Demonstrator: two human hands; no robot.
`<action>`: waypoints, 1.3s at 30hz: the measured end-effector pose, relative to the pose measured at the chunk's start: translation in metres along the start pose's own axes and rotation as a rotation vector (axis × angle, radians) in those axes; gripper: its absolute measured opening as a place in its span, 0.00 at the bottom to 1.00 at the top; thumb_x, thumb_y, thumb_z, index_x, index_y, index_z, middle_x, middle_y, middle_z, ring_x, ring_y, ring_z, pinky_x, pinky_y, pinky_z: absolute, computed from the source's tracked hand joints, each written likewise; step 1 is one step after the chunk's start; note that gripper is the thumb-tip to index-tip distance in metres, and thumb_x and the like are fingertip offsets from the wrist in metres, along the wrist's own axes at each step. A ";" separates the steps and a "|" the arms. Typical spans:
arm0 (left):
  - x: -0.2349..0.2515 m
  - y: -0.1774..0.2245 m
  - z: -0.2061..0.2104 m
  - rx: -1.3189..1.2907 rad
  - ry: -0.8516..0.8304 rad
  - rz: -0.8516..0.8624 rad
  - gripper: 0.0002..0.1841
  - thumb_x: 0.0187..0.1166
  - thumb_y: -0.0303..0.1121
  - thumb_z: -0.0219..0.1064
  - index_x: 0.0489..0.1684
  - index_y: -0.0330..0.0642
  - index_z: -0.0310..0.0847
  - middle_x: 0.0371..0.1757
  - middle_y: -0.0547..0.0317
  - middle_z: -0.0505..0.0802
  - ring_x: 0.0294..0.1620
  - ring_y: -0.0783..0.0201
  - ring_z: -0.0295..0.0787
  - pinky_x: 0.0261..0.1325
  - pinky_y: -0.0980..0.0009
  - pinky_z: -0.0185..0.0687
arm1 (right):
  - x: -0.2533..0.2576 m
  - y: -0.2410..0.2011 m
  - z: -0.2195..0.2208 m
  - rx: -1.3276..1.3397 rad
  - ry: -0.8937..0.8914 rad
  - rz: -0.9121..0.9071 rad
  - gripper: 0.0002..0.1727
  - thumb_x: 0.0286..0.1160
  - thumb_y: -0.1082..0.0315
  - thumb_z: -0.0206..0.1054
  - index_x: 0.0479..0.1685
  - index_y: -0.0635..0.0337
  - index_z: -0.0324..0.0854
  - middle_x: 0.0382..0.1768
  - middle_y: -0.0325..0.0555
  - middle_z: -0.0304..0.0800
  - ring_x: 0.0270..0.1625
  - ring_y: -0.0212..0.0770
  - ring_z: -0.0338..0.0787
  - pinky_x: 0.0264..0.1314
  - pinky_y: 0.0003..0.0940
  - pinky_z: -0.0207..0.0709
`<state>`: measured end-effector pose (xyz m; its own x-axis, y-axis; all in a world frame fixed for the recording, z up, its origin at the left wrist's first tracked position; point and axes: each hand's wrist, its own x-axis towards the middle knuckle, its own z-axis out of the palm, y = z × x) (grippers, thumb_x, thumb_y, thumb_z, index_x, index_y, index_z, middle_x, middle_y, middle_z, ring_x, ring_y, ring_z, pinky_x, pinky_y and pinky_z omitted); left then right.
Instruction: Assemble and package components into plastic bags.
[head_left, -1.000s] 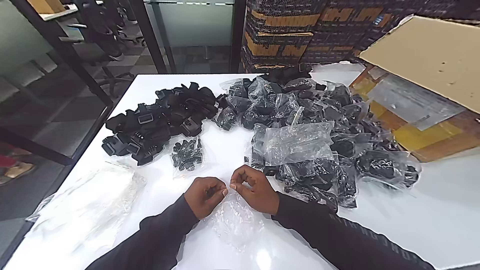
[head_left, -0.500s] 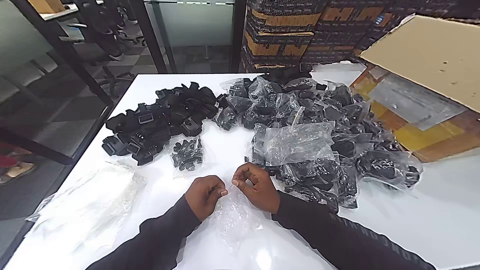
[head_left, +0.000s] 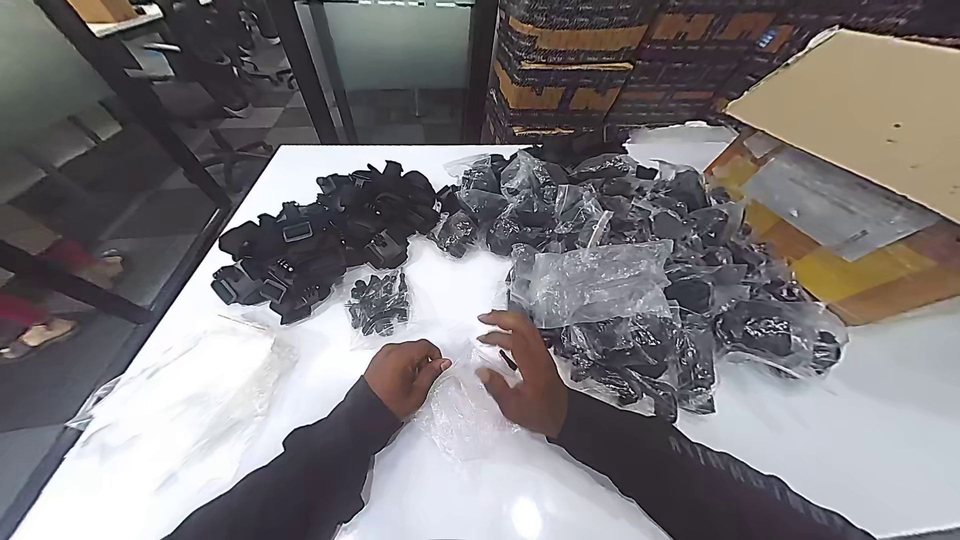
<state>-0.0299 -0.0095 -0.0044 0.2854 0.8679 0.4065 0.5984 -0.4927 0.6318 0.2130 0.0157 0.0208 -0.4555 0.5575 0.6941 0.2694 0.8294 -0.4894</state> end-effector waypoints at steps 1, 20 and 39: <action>0.000 0.000 0.000 0.031 -0.014 -0.005 0.17 0.83 0.45 0.65 0.35 0.40 0.89 0.19 0.60 0.87 0.19 0.66 0.82 0.28 0.63 0.83 | -0.001 -0.011 0.000 -0.070 -0.035 -0.079 0.24 0.85 0.42 0.57 0.59 0.52 0.83 0.71 0.53 0.83 0.80 0.50 0.77 0.81 0.50 0.69; 0.008 0.015 -0.013 0.277 -0.229 -0.207 0.18 0.85 0.43 0.63 0.41 0.37 0.90 0.43 0.46 0.93 0.45 0.47 0.93 0.48 0.44 0.88 | -0.034 -0.054 0.023 -0.309 -0.857 0.083 0.64 0.68 0.16 0.50 0.98 0.55 0.41 0.97 0.57 0.38 0.97 0.61 0.39 0.88 0.77 0.36; 0.015 0.030 -0.025 0.340 -0.430 -0.330 0.21 0.89 0.46 0.57 0.49 0.35 0.88 0.51 0.43 0.92 0.55 0.44 0.91 0.58 0.40 0.84 | -0.053 -0.081 0.021 -0.412 -0.769 0.073 0.35 0.86 0.47 0.51 0.94 0.38 0.58 0.95 0.47 0.51 0.95 0.63 0.49 0.82 0.80 0.49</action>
<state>-0.0260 -0.0128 0.0371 0.2785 0.9530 -0.1195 0.8900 -0.2093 0.4052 0.1974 -0.0818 0.0131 -0.8311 0.5542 0.0470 0.5378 0.8223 -0.1862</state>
